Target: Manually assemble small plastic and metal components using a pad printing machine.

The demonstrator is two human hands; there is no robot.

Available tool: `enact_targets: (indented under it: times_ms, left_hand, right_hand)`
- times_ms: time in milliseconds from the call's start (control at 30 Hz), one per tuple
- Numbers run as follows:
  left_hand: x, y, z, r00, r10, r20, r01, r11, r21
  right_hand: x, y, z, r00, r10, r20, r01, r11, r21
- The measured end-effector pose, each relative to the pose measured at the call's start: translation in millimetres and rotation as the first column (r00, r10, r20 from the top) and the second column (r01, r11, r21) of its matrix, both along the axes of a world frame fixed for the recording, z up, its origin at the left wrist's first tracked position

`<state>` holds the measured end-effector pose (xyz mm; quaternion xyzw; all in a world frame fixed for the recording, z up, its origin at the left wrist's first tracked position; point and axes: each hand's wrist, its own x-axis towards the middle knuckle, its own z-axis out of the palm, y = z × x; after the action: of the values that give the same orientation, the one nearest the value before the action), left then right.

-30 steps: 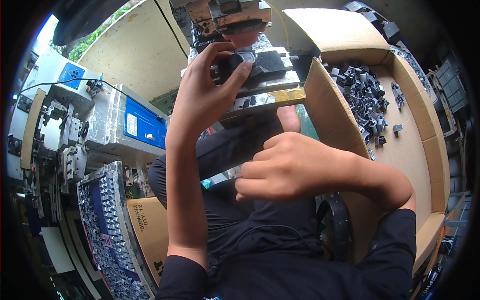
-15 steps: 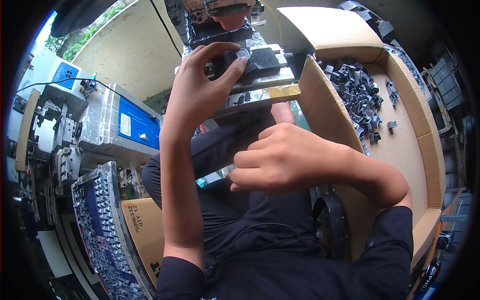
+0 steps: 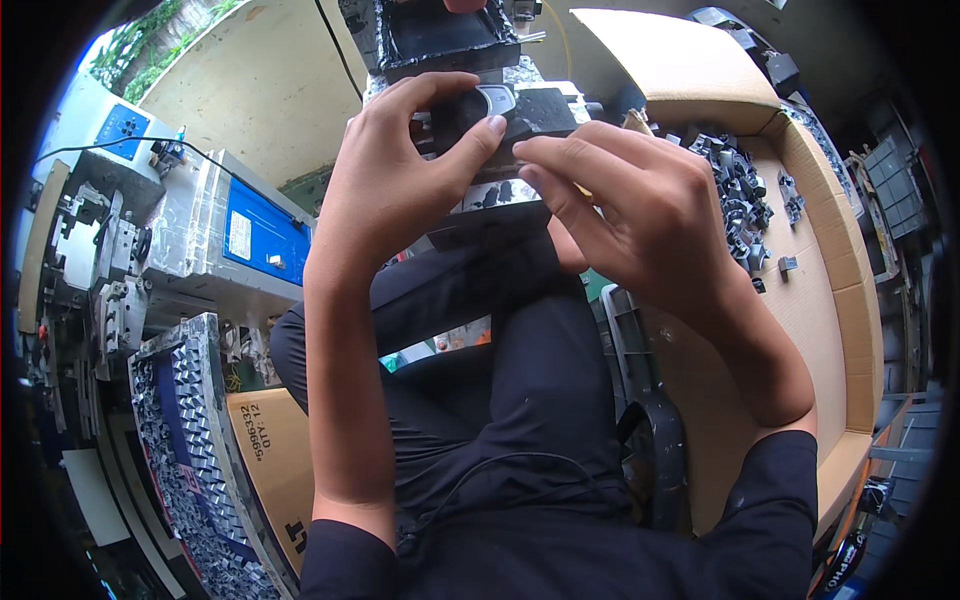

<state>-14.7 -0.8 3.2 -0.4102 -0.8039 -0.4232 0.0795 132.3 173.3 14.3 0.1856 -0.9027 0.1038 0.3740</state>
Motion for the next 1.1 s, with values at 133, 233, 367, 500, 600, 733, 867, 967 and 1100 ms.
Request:
enact_targets:
  times_ms: [133,233,367,500,600,733,867,967,1100]
  left_hand:
    - [0,1,-1,0.999,0.026,-0.018,-0.026,1.000,0.001]
    - [-1,1,-1,0.999,0.008,0.042,-0.009,1.000,0.025]
    - [-1,2,1,0.989,0.006,0.145,-0.011,1.000,0.029]
    - [-4,2,-3,0.995,0.016,0.098,-0.020,0.999,0.038]
    - [-4,3,-3,0.999,0.018,0.034,-0.019,0.999,0.032]
    - [-4,3,-4,0.994,0.007,0.106,-0.014,0.998,0.063]
    - [-4,4,-2,0.993,0.000,0.122,-0.007,0.999,0.053]
    - [-4,3,-1,0.995,0.003,0.103,-0.008,0.999,0.048]
    - [-5,2,-3,0.992,-0.010,0.125,0.002,0.998,0.064]
  right_hand:
    - [-2,-1,-2,0.998,-0.062,0.031,0.065,0.992,-0.111]
    - [-6,2,-5,0.994,-0.111,0.004,0.111,0.988,-0.105]
    - [-6,3,-6,0.990,-0.129,0.057,0.134,0.986,-0.095]
    - [-7,0,-6,0.991,-0.122,0.061,0.126,0.989,-0.071]
    - [-8,1,-7,0.990,-0.129,0.062,0.132,0.990,-0.041]
    - [-10,2,-9,0.992,-0.121,0.046,0.122,0.992,-0.019]
    - [-10,2,-10,0.990,-0.129,0.059,0.131,0.991,-0.041]
    - [-10,2,-11,0.990,-0.130,0.053,0.132,0.991,-0.033]
    - [-10,1,-12,0.990,-0.132,0.055,0.133,0.991,-0.019]
